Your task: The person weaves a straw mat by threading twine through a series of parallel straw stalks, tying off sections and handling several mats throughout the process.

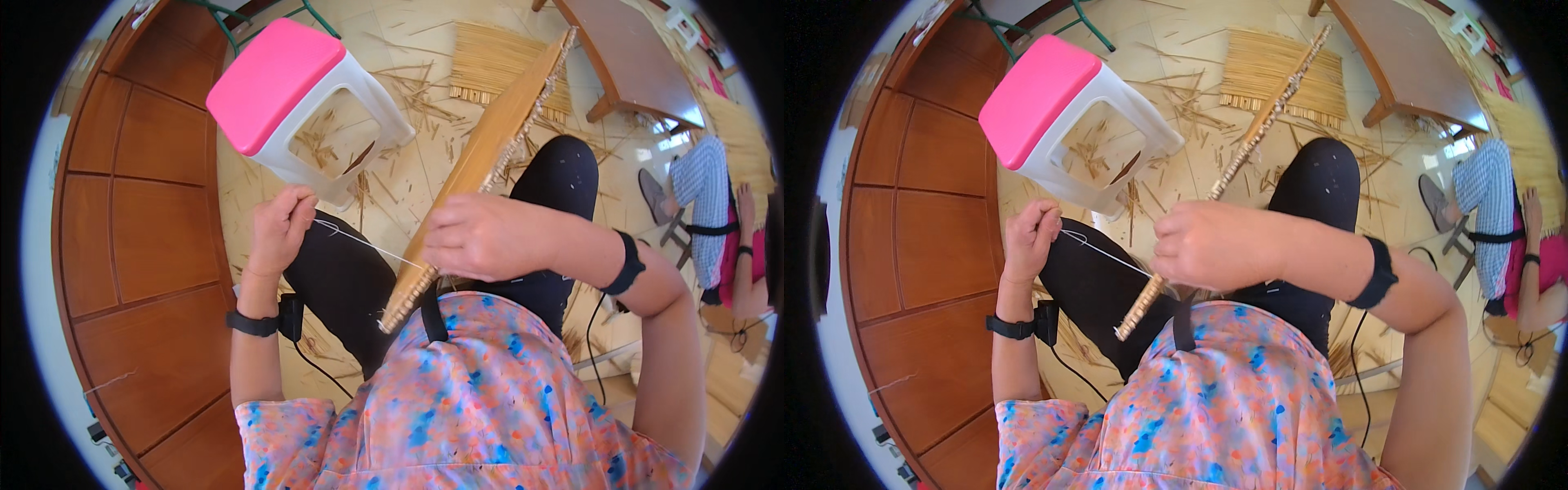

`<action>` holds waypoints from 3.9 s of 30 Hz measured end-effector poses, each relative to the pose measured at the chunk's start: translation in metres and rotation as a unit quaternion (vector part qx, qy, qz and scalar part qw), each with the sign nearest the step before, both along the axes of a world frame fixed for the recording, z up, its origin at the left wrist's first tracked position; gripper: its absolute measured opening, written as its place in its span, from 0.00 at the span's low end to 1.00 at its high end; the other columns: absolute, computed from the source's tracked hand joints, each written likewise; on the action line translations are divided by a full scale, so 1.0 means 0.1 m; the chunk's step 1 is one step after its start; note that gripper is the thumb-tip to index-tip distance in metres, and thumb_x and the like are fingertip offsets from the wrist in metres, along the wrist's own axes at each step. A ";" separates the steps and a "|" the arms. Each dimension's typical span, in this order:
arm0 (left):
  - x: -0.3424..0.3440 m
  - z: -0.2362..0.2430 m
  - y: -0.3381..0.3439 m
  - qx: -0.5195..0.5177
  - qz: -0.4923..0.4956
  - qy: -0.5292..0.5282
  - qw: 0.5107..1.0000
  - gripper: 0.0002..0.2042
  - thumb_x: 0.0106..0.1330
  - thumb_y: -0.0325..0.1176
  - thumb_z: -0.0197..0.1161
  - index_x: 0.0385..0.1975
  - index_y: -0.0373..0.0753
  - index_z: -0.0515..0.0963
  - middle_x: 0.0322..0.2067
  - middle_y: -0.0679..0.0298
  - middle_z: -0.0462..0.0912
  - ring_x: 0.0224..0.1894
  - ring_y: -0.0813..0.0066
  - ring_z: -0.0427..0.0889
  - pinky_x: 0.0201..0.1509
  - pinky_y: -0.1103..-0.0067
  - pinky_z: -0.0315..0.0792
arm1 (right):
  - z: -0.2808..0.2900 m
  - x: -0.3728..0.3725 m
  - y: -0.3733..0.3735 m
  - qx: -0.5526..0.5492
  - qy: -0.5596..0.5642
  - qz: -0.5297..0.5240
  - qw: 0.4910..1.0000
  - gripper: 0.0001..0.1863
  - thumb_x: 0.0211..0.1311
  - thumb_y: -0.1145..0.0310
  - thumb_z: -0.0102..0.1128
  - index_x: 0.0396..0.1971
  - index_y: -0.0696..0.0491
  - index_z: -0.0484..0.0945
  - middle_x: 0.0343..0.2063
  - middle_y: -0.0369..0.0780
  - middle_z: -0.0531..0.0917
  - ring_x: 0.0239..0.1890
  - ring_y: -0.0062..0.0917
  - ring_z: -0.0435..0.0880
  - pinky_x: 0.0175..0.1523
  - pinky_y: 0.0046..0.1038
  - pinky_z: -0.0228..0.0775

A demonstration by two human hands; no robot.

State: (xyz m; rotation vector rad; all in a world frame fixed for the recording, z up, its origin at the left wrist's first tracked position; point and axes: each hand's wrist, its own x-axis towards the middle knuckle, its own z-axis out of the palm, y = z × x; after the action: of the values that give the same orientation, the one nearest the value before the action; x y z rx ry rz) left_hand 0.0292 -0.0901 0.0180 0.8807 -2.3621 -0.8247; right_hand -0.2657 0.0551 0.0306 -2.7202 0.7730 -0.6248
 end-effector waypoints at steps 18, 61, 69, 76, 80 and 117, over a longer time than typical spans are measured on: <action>-0.46 0.27 0.44 -0.111 -0.291 0.005 0.950 0.12 0.49 0.30 0.64 0.36 0.44 0.81 0.19 0.67 0.63 0.18 0.72 0.70 0.18 0.76 0.64 | 0.08 -0.06 0.11 -0.005 -0.037 -0.041 0.998 0.14 0.50 0.71 0.65 0.38 0.60 0.82 0.36 0.41 0.81 0.40 0.31 0.81 0.40 0.29 0.76; -0.58 0.31 0.39 -0.172 -0.322 0.010 0.931 0.10 0.47 0.28 0.65 0.32 0.41 0.81 0.19 0.70 0.62 0.20 0.78 0.69 0.18 0.80 0.64 | 0.04 -0.02 0.09 -0.005 -0.062 -0.054 0.997 0.09 0.53 0.69 0.66 0.33 0.56 0.83 0.32 0.39 0.83 0.34 0.30 0.83 0.33 0.28 0.74; -0.61 0.32 0.41 -0.171 -0.312 0.018 0.934 0.08 0.46 0.28 0.67 0.28 0.41 0.80 0.19 0.70 0.64 0.20 0.77 0.70 0.19 0.80 0.65 | 0.04 -0.02 0.08 -0.011 -0.057 -0.050 0.997 0.09 0.53 0.69 0.65 0.33 0.56 0.83 0.32 0.39 0.83 0.34 0.30 0.83 0.33 0.28 0.74; -0.65 0.38 0.40 -0.218 -0.318 -0.007 0.923 0.06 0.45 0.27 0.67 0.23 0.40 0.78 0.18 0.70 0.64 0.20 0.76 0.70 0.20 0.80 0.67 | 0.09 -0.02 0.04 0.012 -0.046 -0.037 0.998 0.11 0.49 0.70 0.67 0.34 0.58 0.82 0.33 0.40 0.80 0.37 0.29 0.80 0.37 0.28 0.75; -0.66 0.36 0.40 -0.230 -0.337 -0.012 0.913 0.05 0.46 0.27 0.66 0.22 0.40 0.77 0.18 0.69 0.64 0.20 0.75 0.70 0.21 0.80 0.67 | 0.06 0.01 0.00 0.009 -0.051 -0.036 0.998 0.11 0.48 0.70 0.66 0.32 0.56 0.82 0.31 0.38 0.81 0.35 0.29 0.81 0.33 0.27 0.75; -0.65 0.39 0.80 -0.164 -0.271 -0.082 0.945 0.07 0.59 0.26 0.56 0.23 0.36 0.65 0.17 0.57 0.68 0.18 0.57 0.74 0.22 0.69 0.70 | -0.02 0.08 0.03 -0.017 -0.086 -0.061 0.994 0.07 0.44 0.69 0.67 0.22 0.53 0.77 0.21 0.36 0.79 0.29 0.30 0.80 0.31 0.29 0.76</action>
State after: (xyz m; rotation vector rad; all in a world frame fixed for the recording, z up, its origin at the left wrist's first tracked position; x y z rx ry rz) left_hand -0.0358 -0.0098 0.0572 0.1607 -2.8287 -0.5311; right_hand -0.2580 0.0580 0.0289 -2.6193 0.8981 -0.8932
